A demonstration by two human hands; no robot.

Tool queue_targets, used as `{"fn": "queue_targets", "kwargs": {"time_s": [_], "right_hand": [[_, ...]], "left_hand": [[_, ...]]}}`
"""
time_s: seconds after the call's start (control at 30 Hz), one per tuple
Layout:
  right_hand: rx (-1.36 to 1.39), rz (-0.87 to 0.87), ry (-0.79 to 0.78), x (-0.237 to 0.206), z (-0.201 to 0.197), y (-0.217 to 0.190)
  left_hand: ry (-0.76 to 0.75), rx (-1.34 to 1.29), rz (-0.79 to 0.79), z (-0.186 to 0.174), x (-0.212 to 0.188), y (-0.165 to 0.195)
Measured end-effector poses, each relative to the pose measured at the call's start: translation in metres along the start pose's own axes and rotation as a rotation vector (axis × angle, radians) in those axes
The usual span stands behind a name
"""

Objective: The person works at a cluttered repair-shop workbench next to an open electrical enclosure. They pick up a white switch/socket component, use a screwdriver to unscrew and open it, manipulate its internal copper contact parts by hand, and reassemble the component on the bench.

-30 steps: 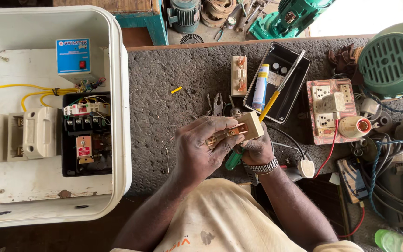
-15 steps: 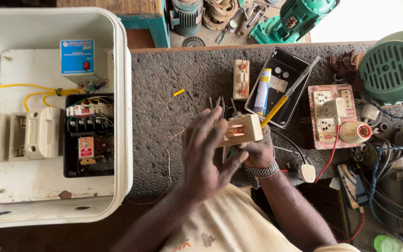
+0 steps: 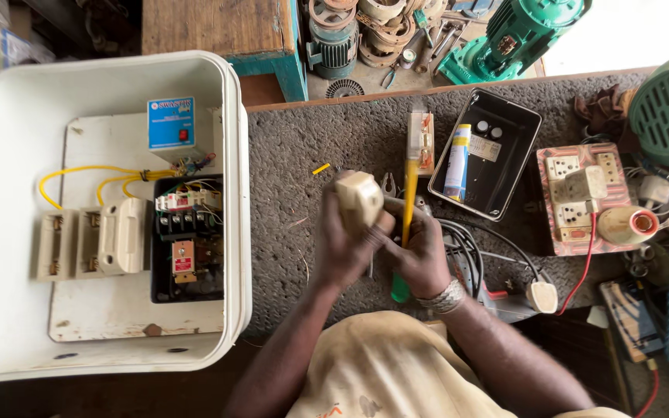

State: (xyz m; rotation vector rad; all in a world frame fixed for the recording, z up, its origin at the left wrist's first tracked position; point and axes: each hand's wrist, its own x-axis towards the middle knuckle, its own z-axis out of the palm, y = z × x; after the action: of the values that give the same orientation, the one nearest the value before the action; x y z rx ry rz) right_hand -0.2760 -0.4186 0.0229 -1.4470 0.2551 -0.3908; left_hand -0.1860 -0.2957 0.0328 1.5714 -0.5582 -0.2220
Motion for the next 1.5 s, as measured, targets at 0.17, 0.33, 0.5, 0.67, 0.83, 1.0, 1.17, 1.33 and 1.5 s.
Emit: {"fn": "queue_targets", "kwargs": {"time_s": [0.17,0.33,0.5,0.67,0.83,1.0,1.17,1.33,1.5], "right_hand": [[0.536,0.223,-0.010,-0.017,-0.019,-0.008],[0.162,0.364,-0.348,-0.068,-0.020,-0.006],[-0.331,0.319,-0.411,-0.088,-0.025,-0.017],[-0.839,-0.003,-0.268,-0.077,-0.036,-0.054],[-0.899,-0.091,-0.269,-0.069,-0.038,-0.081],[-0.944,-0.107,-0.284,-0.066,-0.036,-0.088],[-1.047,-0.201,-0.278,-0.066,-0.035,-0.093],[-1.224,-0.139,-0.281,-0.064,-0.035,-0.099],[-1.368,-0.191,-0.271,-0.064,-0.030,-0.106]], "left_hand": [[0.177,-0.372,-0.236,-0.023,0.010,-0.028],[0.271,-0.454,-0.132,-0.040,0.010,-0.045],[0.363,-0.552,-0.039,-0.048,0.029,-0.050],[0.393,-0.500,-0.014,-0.056,0.042,-0.050],[0.358,-0.510,-0.022,-0.060,0.045,-0.051],[0.379,-0.570,-0.128,-0.062,0.046,-0.055],[0.385,-0.456,-0.194,-0.064,0.043,-0.061],[0.349,-0.248,-0.149,-0.059,0.043,-0.068],[0.244,0.033,-0.094,-0.054,0.038,-0.076]]}}
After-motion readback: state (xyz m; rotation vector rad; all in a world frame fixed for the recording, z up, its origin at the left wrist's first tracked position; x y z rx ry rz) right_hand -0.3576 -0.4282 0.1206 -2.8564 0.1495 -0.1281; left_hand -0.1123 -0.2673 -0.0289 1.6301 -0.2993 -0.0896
